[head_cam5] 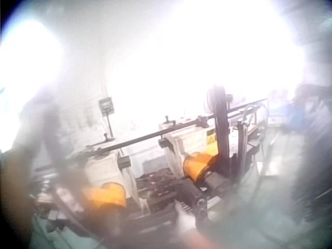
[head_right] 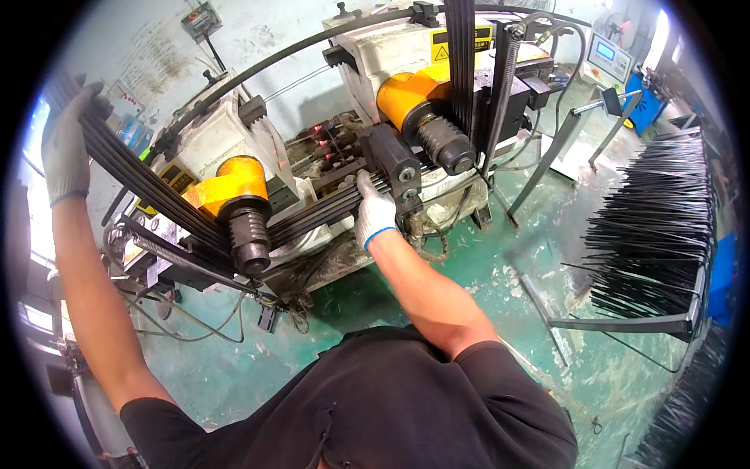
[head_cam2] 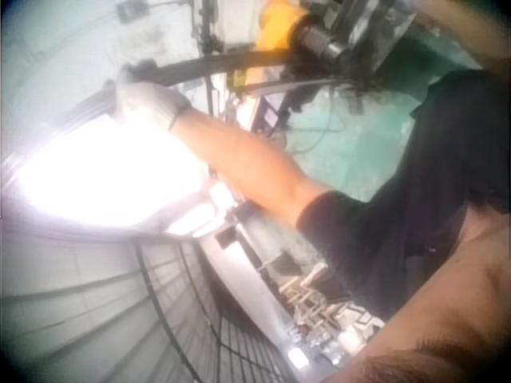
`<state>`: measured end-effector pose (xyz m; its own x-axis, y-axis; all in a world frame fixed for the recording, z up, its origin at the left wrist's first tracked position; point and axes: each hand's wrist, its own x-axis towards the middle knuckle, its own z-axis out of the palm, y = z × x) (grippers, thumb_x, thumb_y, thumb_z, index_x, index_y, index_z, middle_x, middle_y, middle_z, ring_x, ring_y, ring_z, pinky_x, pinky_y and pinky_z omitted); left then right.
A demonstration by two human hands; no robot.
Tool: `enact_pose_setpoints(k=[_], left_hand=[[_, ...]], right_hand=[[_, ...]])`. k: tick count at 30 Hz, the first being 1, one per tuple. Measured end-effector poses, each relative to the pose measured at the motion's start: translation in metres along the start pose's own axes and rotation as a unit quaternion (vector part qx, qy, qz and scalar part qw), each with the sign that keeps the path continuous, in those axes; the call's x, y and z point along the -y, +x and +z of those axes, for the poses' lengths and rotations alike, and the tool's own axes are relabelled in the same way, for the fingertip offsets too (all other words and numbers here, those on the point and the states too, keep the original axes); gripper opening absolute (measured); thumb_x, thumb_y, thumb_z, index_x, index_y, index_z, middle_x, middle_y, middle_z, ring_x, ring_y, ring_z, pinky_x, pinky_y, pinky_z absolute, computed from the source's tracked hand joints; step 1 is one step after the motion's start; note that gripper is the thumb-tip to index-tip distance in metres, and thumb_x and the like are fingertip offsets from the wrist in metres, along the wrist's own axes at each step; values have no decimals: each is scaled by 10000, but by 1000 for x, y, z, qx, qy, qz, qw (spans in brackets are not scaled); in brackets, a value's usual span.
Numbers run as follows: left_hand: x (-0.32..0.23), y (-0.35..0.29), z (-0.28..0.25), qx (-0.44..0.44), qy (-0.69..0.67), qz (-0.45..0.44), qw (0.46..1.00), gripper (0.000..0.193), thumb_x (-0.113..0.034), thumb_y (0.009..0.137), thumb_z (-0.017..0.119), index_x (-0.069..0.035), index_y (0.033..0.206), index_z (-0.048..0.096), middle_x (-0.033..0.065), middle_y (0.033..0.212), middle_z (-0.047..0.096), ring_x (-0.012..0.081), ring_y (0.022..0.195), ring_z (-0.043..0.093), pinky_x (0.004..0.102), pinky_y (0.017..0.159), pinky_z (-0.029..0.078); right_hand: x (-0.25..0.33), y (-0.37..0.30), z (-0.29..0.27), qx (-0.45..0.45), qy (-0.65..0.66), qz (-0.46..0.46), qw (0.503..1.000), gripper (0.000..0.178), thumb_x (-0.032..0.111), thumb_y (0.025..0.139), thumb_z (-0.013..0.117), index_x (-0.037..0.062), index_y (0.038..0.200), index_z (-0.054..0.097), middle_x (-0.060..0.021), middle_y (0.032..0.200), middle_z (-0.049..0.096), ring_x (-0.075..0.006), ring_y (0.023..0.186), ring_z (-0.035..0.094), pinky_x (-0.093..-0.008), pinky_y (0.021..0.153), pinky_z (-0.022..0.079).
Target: The person operates a manual metal bending machine in a workshop. They repeatedly pick up straight metal rods, insert them into the machine, and pull a lever to bend them into rectangular frames. The finished frames are then stacked on a wooden pallet.
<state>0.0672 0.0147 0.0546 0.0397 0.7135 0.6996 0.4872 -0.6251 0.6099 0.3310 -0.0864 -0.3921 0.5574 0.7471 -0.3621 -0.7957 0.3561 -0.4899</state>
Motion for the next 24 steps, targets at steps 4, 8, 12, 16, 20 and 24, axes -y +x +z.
enact_pose_setpoints(k=[4,8,12,16,20,24], left_hand=[[5,-14,2,4,51,18,999,361,-293,972,683,3,1164,755,105,922,754,171,787,701,302,729,548],[15,-18,8,-21,16,37,999,321,-269,962,687,4,1109,768,93,863,750,153,734,698,292,686,548],[11,-20,7,-24,34,57,997,303,-249,956,694,7,1101,767,88,849,743,152,730,699,298,694,555],[11,-17,9,-21,44,64,997,312,-247,951,703,13,1111,763,85,855,739,158,736,700,306,709,564],[9,-18,-3,8,32,34,999,348,-270,946,713,25,1125,759,89,878,740,169,756,705,310,706,567],[15,-21,6,33,3,-4,999,390,-308,962,699,22,1164,746,103,950,748,186,816,715,303,746,561]], right_hand=[[5,-12,11,42,39,-1,998,300,226,1031,694,47,1269,658,-77,1095,721,-246,989,705,-439,866,575],[6,-18,15,35,35,-4,999,308,186,1038,677,37,1305,642,-78,1111,720,-246,1007,709,-439,876,577],[3,-16,13,46,37,-16,998,304,189,1029,689,31,1284,638,-88,1106,715,-254,998,713,-436,852,582],[14,-17,6,15,-44,11,999,344,254,1014,716,21,1257,644,-90,1057,712,-250,935,711,-435,797,576],[62,-78,6,127,-602,-9,788,361,360,966,737,9,1052,731,-98,963,727,-212,839,711,-385,783,572],[173,-145,85,163,-534,-519,647,111,121,929,724,35,995,743,-148,946,751,-258,854,748,-352,785,588]])
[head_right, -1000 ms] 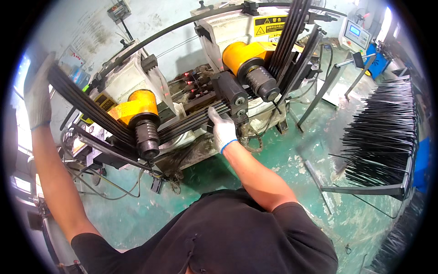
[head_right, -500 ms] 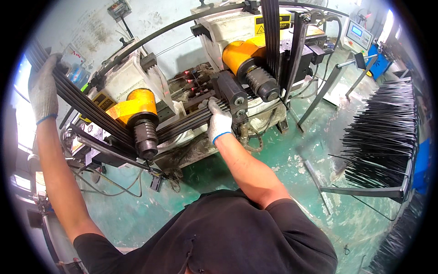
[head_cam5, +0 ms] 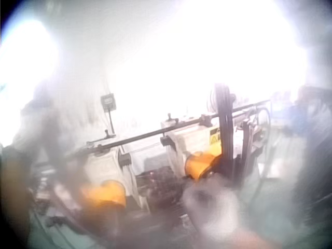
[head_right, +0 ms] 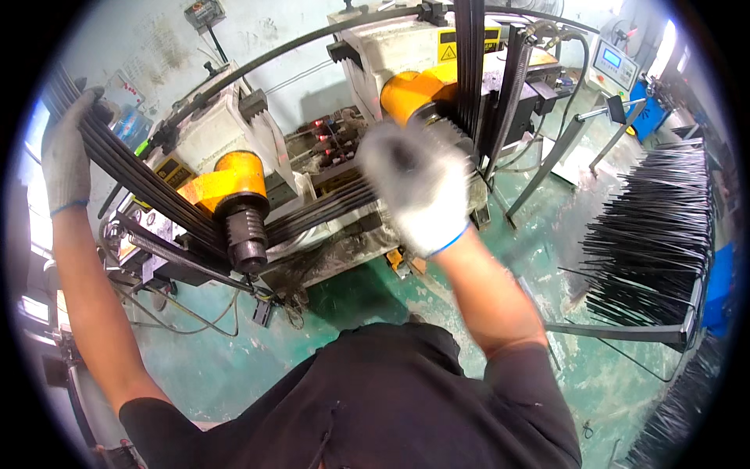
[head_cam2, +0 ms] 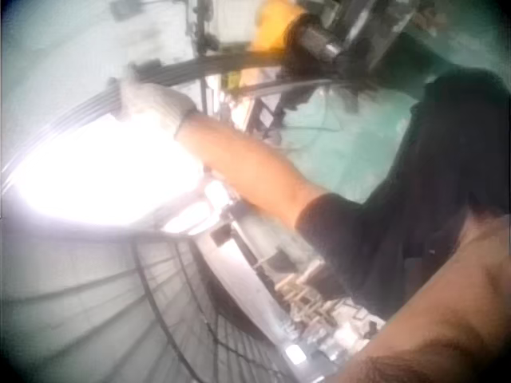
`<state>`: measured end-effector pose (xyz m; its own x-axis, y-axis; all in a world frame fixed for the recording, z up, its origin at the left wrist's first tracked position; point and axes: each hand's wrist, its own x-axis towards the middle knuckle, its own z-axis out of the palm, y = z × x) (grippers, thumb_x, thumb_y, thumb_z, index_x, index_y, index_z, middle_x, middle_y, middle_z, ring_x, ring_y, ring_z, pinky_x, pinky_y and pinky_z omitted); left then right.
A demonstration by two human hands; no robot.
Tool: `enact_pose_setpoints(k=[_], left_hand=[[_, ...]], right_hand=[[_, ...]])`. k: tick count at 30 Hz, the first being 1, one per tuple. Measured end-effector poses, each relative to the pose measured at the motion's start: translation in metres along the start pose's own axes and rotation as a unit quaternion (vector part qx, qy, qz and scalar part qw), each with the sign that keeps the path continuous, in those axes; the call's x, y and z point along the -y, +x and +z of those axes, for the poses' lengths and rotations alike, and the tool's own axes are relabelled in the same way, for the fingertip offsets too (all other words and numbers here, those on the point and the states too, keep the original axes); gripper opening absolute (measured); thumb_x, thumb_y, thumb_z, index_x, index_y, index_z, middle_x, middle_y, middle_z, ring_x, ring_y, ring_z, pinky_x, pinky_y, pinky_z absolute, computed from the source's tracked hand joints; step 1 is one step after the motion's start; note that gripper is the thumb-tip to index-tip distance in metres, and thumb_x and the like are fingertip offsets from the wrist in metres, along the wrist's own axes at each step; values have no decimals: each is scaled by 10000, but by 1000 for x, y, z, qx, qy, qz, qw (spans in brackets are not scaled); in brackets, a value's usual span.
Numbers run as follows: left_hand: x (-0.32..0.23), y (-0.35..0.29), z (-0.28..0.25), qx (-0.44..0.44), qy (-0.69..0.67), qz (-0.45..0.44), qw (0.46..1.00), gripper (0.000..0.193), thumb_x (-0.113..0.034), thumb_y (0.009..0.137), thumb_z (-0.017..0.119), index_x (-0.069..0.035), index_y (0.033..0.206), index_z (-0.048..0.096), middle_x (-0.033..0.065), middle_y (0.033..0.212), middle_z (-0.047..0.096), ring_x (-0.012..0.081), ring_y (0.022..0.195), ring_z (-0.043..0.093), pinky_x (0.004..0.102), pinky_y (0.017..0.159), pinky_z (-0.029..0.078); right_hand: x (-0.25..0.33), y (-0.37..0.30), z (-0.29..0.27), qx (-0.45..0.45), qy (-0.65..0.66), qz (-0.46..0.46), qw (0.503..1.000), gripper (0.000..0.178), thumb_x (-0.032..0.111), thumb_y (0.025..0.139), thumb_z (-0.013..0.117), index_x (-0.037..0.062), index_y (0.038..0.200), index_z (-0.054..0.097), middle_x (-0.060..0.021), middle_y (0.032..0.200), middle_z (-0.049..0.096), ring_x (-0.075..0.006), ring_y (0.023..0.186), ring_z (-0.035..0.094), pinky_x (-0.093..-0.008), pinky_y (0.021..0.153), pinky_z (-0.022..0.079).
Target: The person operates a manual metal bending machine in a workshop. They repeatedly pick up straight metal rods, insert them into the machine, and pull a lever to bend them into rectangular frames. The finished frames are then stacked on a wooden pallet.
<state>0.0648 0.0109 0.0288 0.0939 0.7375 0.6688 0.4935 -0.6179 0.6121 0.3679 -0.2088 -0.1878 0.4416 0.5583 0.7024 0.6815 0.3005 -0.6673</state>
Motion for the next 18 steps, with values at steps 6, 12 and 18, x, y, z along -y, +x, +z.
enact_pose_setpoints(k=[6,12,18], left_hand=[[-15,31,-19,-3,-49,1,999,378,-299,989,691,-2,1218,743,112,1076,753,186,993,722,286,842,555],[3,45,-12,-38,-7,49,998,415,-394,1001,644,-52,1196,778,98,995,769,175,825,711,297,769,537],[13,41,-25,-20,84,65,994,509,-454,1004,657,-30,1275,738,90,1134,764,192,999,713,310,898,528]], right_hand=[[20,167,-96,-232,-511,-225,796,223,144,1052,575,52,1113,769,-57,973,720,-147,859,676,-296,848,534],[13,236,-75,19,-803,-18,595,242,171,1056,557,71,1125,767,-55,996,727,-148,876,681,-307,858,521],[24,255,-71,108,-903,-11,415,261,198,1060,540,90,1137,765,-53,1019,734,-148,893,686,-318,868,508]])
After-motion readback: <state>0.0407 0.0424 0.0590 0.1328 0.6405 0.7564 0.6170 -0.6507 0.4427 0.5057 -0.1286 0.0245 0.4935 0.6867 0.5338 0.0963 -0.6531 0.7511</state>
